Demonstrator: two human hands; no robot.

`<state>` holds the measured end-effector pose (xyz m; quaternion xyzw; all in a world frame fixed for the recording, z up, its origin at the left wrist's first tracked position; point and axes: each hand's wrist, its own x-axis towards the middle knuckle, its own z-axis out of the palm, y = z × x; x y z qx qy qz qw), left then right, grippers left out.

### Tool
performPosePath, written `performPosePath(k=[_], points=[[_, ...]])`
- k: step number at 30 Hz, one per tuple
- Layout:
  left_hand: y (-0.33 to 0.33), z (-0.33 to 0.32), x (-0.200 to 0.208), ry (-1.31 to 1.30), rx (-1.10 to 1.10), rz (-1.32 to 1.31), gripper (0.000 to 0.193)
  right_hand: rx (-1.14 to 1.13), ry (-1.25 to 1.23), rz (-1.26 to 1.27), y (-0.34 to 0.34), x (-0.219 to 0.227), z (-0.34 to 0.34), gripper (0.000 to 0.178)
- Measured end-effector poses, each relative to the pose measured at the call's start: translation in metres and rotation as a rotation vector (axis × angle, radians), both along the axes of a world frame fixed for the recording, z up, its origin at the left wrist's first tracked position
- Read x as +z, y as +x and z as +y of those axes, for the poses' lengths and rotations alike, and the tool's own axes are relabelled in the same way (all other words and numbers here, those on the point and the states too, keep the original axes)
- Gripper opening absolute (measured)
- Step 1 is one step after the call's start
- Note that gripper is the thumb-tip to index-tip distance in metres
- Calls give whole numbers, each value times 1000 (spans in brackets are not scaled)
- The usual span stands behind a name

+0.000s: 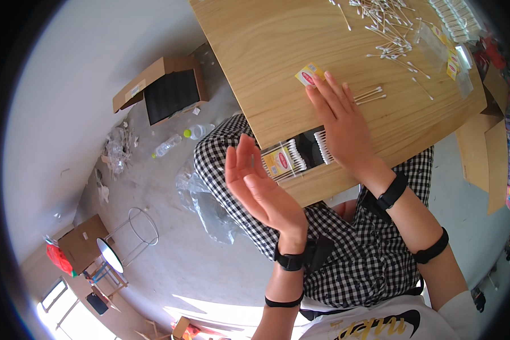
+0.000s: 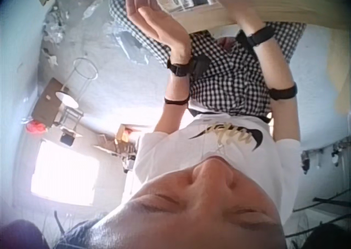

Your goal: The recorder is manually counting and arranging cotton swabs into small plastic bags for packaging.

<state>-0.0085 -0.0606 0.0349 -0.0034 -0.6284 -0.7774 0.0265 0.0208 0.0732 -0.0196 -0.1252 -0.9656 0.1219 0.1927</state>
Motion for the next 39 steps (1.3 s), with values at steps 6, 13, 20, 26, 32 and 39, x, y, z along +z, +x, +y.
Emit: performPosePath(k=[6,13,20,26,32,39], points=[[6,-35,-12,-158,92,146,34,12,-31,16,-3,-3,-2,53],[43,-20,-10,-895,-632,534,37,-12,-137,72,4,6,6,53],[56,-16,-14,-1203,-761,629,62,76,-326,210,33,45,17,14],[62,-18,-11,-1353,-818,665,76,223,-274,-124,51,56,20,12],[67,-18,-13,-1420,-817,684,84,236,-255,-212,46,53,19,13],[69,-19,-15,-1524,-841,688,92,224,-265,-231,45,54,18,11]])
